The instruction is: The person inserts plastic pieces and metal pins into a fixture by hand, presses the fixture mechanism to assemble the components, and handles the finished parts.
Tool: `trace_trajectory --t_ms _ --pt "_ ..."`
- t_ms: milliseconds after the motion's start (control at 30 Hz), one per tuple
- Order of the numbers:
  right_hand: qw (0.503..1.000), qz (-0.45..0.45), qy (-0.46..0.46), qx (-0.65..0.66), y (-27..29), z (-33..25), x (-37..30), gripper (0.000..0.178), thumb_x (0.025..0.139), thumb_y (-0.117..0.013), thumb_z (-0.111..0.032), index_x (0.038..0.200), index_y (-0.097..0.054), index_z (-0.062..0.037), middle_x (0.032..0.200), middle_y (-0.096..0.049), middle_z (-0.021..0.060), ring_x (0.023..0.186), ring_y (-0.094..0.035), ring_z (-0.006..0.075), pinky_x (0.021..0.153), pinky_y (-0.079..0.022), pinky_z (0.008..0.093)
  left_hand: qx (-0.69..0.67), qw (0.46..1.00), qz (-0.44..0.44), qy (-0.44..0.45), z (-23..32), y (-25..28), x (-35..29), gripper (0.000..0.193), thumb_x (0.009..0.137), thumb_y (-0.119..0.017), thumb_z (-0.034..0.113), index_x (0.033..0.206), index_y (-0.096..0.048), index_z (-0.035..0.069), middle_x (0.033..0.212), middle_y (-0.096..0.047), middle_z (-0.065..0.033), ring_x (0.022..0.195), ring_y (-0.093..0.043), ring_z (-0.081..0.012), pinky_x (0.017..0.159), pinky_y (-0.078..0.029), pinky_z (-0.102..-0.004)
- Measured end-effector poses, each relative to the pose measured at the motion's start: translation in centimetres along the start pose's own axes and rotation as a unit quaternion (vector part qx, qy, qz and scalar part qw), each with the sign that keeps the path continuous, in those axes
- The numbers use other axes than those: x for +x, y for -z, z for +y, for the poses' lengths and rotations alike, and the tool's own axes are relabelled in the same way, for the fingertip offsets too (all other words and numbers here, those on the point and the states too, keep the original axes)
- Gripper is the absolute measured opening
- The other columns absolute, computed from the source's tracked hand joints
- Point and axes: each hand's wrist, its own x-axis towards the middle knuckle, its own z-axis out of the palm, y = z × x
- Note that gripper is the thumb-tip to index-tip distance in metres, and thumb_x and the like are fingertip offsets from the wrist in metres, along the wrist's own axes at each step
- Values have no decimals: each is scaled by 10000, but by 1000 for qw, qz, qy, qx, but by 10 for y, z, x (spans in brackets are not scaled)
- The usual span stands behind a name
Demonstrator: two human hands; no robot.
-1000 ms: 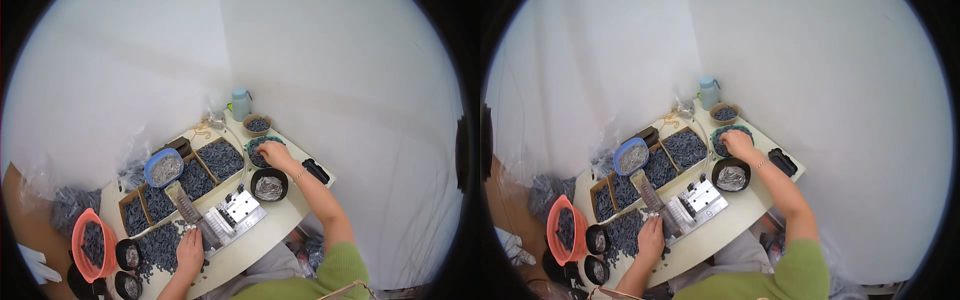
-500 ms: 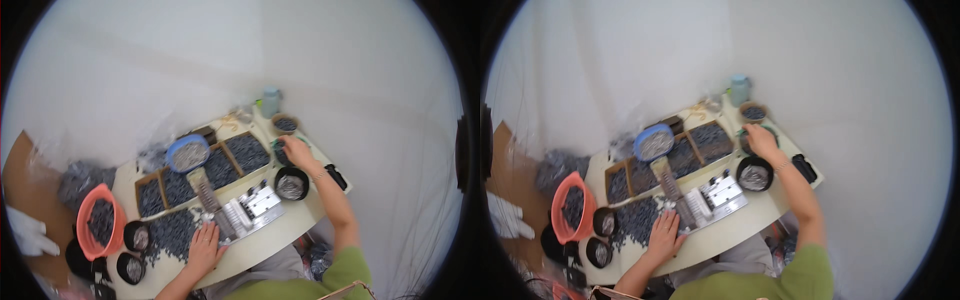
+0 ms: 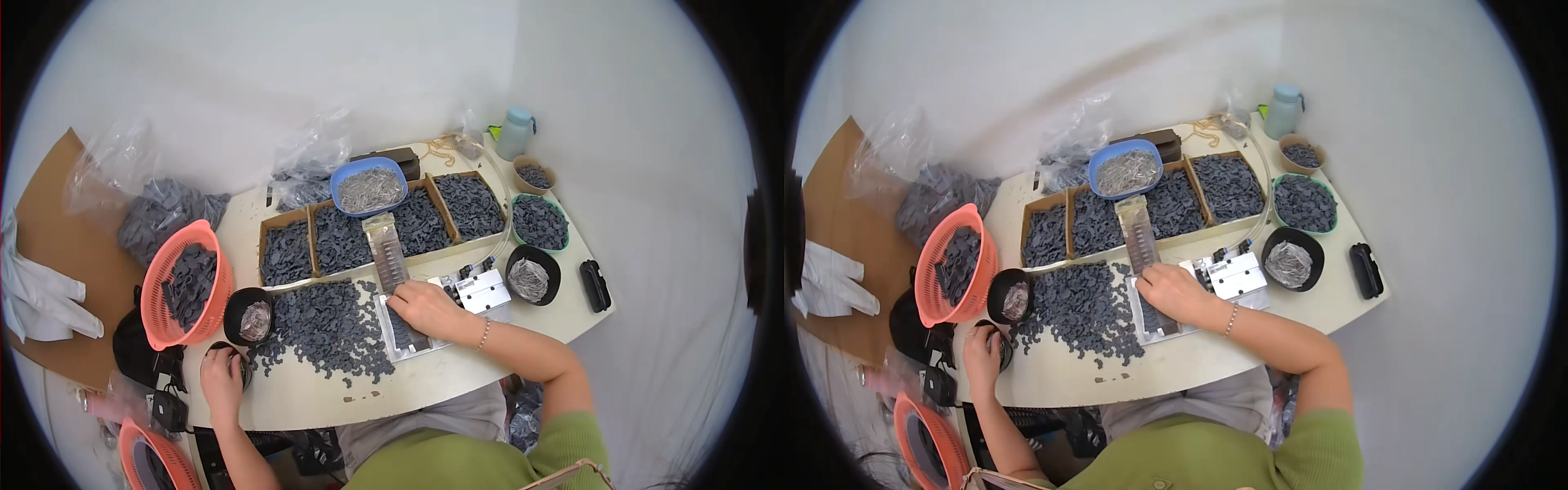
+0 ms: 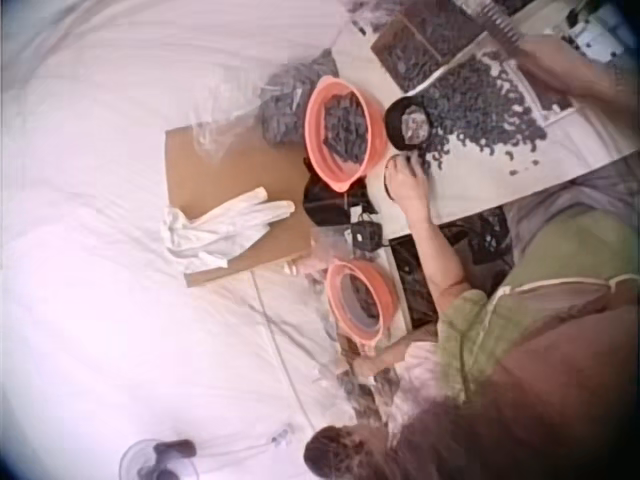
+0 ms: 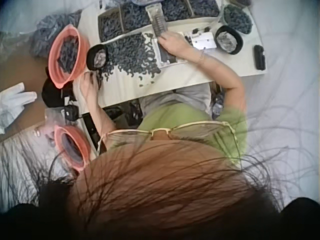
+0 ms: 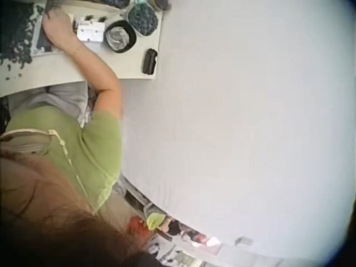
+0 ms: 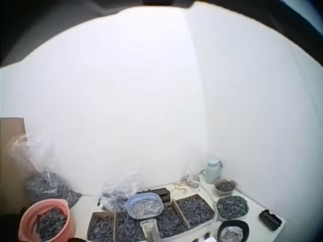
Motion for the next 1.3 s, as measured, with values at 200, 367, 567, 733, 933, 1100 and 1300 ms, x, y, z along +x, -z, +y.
trace_trajectory --t_ms 200,367,567,733,933,1100,1300 --pt "994 -3 37 -102 13 -11 -4 136 731 -572 -105 830 -620 -26 815 -534 57 826 -539 205 692 -446 306 -1 995 -91 49 -32 -6 -8 81 733 -664 15 804 -632 -9 830 -596 -175 802 -578 -371 711 -455 -441" --pt "979 -74 36 -184 22 -21 -13 328 770 -557 -127 1064 -616 6 892 -528 53 869 -520 201 713 -423 313 17 994 -96 51 -34 -7 -1 83 731 -650 2 786 -588 -2 815 -571 -168 797 -569 -369 704 -450 -447" --pt "993 63 -100 -23 54 26 -44 265 748 -573 -63 1005 -638 -66 865 -585 105 842 -580 276 715 -476 381 62 996 -44 46 -37 -7 -4 72 775 -581 18 836 -544 11 861 -553 -183 804 -560 -378 695 -453 -463" --pt "941 7 -320 -112 128 68 -102 134 752 -639 -97 882 -657 -70 799 -617 97 816 -616 287 691 -509 409 131 989 14 70 -38 -4 -8 91 816 -541 44 885 -504 -2 837 -578 -186 778 -592 -395 656 -463 -472" --pt "934 -85 -343 -53 120 77 -129 120 712 -704 -116 819 -653 -94 846 -617 72 806 -620 276 698 -513 396 162 985 -10 53 -42 -11 -7 72 867 -522 66 895 -486 11 851 -597 -191 778 -598 -395 658 -464 -481" --pt "952 5 -289 -105 123 78 -136 49 731 -668 -78 768 -693 -99 829 -622 51 805 -603 257 696 -509 370 179 980 55 68 -30 -7 -6 37 869 -516 20 883 -495 -7 824 -576 -184 779 -594 -353 660 -470 -424" --pt "943 3 -323 -78 117 80 -133 72 776 -653 -136 791 -708 -92 754 -639 66 746 -624 266 668 -513 377 -439 875 -202 3 125 -50 7 101 790 -625 -36 859 -626 38 823 -627 -49 735 -624 -134 660 -515 -248"
